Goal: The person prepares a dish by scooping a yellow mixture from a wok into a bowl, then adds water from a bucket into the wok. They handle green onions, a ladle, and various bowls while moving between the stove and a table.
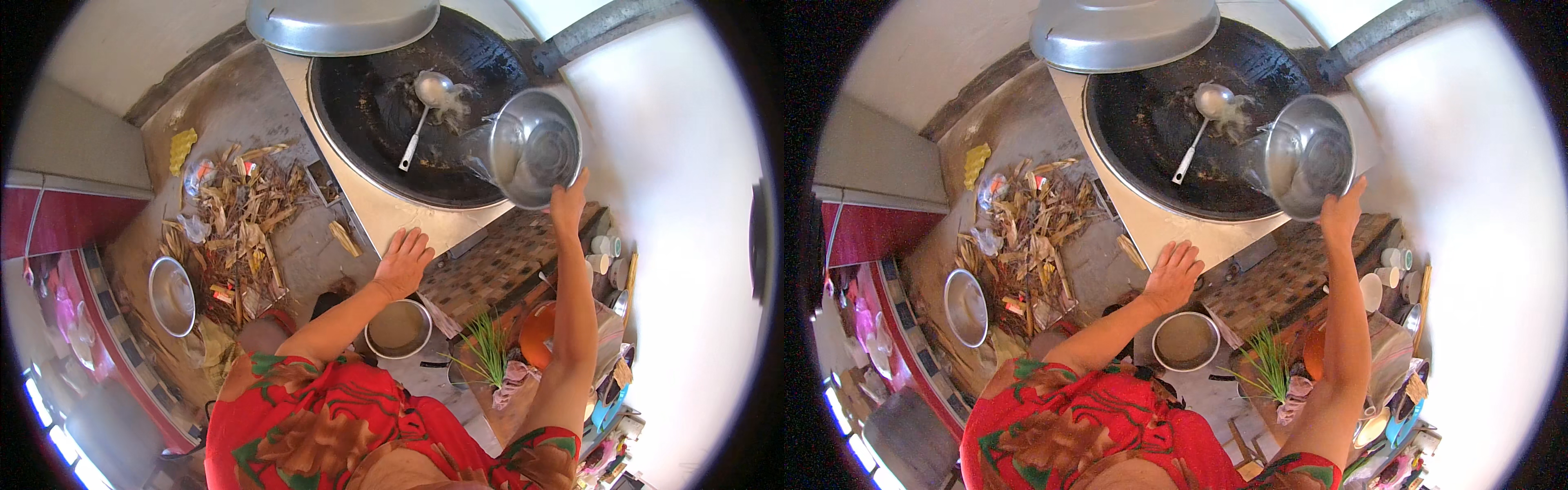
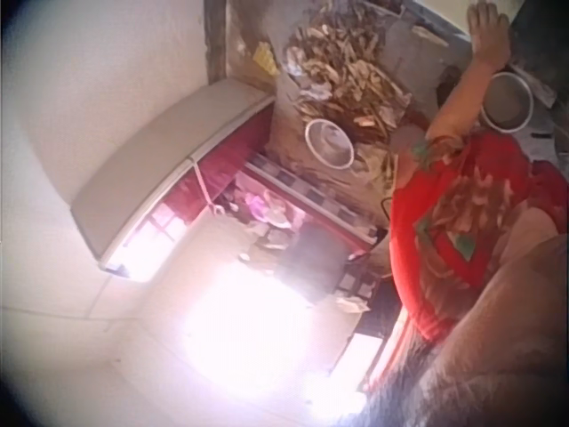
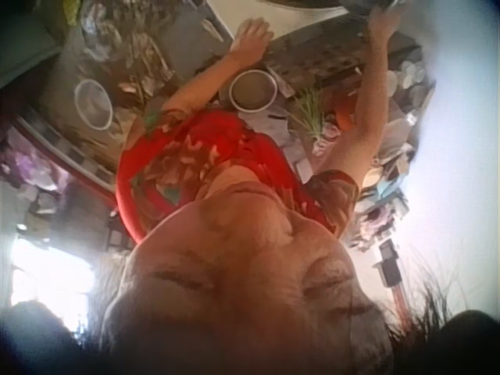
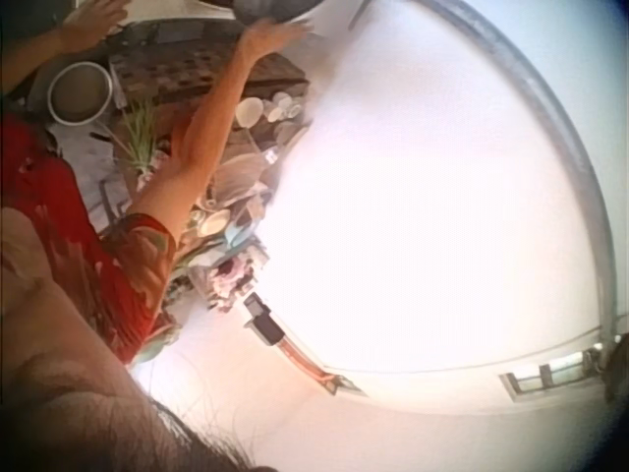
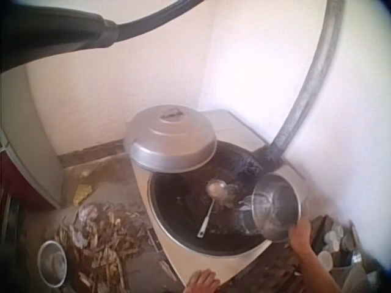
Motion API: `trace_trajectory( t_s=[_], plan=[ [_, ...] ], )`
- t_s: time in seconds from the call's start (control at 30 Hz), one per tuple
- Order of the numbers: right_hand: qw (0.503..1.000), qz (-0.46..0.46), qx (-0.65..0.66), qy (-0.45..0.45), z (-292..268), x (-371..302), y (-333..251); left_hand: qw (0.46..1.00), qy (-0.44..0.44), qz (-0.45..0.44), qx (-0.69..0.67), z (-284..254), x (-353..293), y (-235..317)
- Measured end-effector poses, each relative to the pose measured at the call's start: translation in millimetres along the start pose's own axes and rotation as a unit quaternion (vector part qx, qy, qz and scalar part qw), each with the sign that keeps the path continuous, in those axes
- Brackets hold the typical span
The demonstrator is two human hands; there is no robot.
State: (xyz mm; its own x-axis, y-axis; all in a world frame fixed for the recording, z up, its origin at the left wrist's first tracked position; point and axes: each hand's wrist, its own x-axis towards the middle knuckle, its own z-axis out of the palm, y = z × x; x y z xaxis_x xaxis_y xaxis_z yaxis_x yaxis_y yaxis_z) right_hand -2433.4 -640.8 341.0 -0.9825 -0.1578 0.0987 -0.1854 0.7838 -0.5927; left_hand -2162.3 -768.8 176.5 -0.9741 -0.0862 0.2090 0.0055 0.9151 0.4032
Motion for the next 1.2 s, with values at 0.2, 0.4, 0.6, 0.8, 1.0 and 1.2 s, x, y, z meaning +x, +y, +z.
trace_trajectory(
  t_s=[0.2, 0.4, 0.6, 0.8, 1.0, 1.2],
  plan=[
    [0.966, -0.184, -0.142, 0.113, -3.5, -3.1, -39.2, 0.999, -0.052, 0.000, 0.002, -5.3, -0.1, -1.2],
    [0.982, -0.091, 0.010, 0.163, 10.3, -22.5, 5.0, 1.000, -0.019, 0.005, 0.023, 6.6, -1.6, 2.4],
    [0.654, 0.319, 0.686, -0.003, 27.5, -105.3, 31.2, 0.995, -0.046, 0.014, 0.093, 22.3, 0.2, -1.5],
    [0.554, 0.406, 0.724, -0.063, -30.3, -253.9, 50.7, 0.995, -0.020, 0.018, 0.094, 32.3, -1.8, -15.3],
    [0.598, 0.449, 0.660, 0.072, -84.4, -447.2, 131.4, 0.995, 0.019, 0.076, 0.068, 17.6, -0.1, 2.9],
    [0.527, 0.453, 0.684, 0.221, -134.3, -593.3, 231.4, 0.993, 0.028, 0.076, 0.082, 20.4, -2.2, 1.0]
  ],
)
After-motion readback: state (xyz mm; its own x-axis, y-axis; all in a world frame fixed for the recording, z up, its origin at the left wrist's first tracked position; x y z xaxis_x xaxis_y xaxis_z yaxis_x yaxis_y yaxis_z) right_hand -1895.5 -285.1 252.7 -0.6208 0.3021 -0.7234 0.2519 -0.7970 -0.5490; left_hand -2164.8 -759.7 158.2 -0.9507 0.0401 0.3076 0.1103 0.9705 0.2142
